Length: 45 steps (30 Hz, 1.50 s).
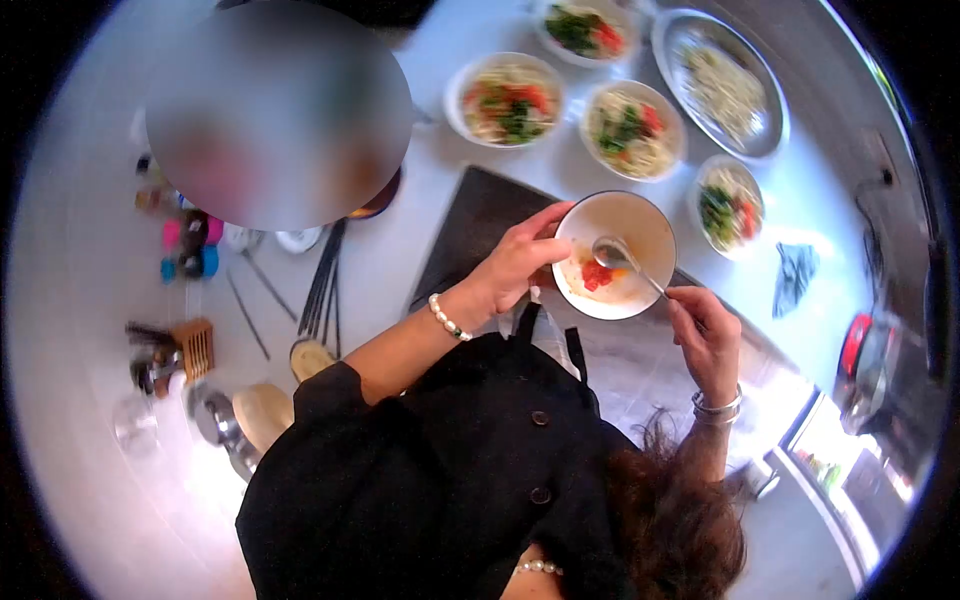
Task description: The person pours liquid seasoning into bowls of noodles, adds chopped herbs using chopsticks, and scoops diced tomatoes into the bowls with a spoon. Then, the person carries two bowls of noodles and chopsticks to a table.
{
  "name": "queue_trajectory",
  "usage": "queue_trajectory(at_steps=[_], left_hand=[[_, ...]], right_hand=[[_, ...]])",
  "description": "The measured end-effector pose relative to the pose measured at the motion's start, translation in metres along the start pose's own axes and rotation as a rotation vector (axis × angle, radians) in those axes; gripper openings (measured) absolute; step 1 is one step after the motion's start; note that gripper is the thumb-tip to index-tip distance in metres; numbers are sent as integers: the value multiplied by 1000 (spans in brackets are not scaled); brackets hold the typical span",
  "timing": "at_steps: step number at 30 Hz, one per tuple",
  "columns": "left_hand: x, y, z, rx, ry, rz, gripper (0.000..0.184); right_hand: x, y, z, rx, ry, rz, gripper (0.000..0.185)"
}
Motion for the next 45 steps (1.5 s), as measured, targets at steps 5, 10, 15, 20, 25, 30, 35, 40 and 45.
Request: queue_trajectory(at_steps=[5, 10, 15, 20, 25, 30, 35, 40, 45], left_hand=[[-84, -30, 78, -186, -86, -176, 58], [-174, -60, 152, -346, -181, -422, 54], [-264, -95, 248, -441, -383, -697, 53], [-312, -111, 331, -370, -546, -869, 48], [-294, -95, 364, -594, -596, -841, 45], [-281, -93, 380, -519, -619, -892, 43], [-306, -100, 389, -272, -850, -887, 41], [-350, -99, 374, 137, -1209, -940, 36], [-355, -123, 260, 501, -1313, -1110, 25]], right_hand=[[17, 64, -77, 68, 383, 114, 50], [14, 135, -103, 222, 453, 344, 70], [20, 155, -129, 299, 457, 308, 55], [-15, 237, -135, 910, 812, 660, 47], [-98, 336, -134, 1286, 1394, 794, 42], [-111, 364, -123, 1356, 1433, 933, 37], [-104, 365, -97, 1379, 1203, 904, 41], [-96, 341, -71, 1431, 1198, 916, 34], [-81, 339, -40, 1196, 1020, 1242, 34]])
Point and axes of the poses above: each hand's wrist, its own x-axis towards the middle knuckle, its own z-axis out of the back of the hand, y = z × x, the point moved 10 cm from there along x, towards the middle knuckle, and after that the axes turned 9 degrees about -x, right-handed, at the moved point
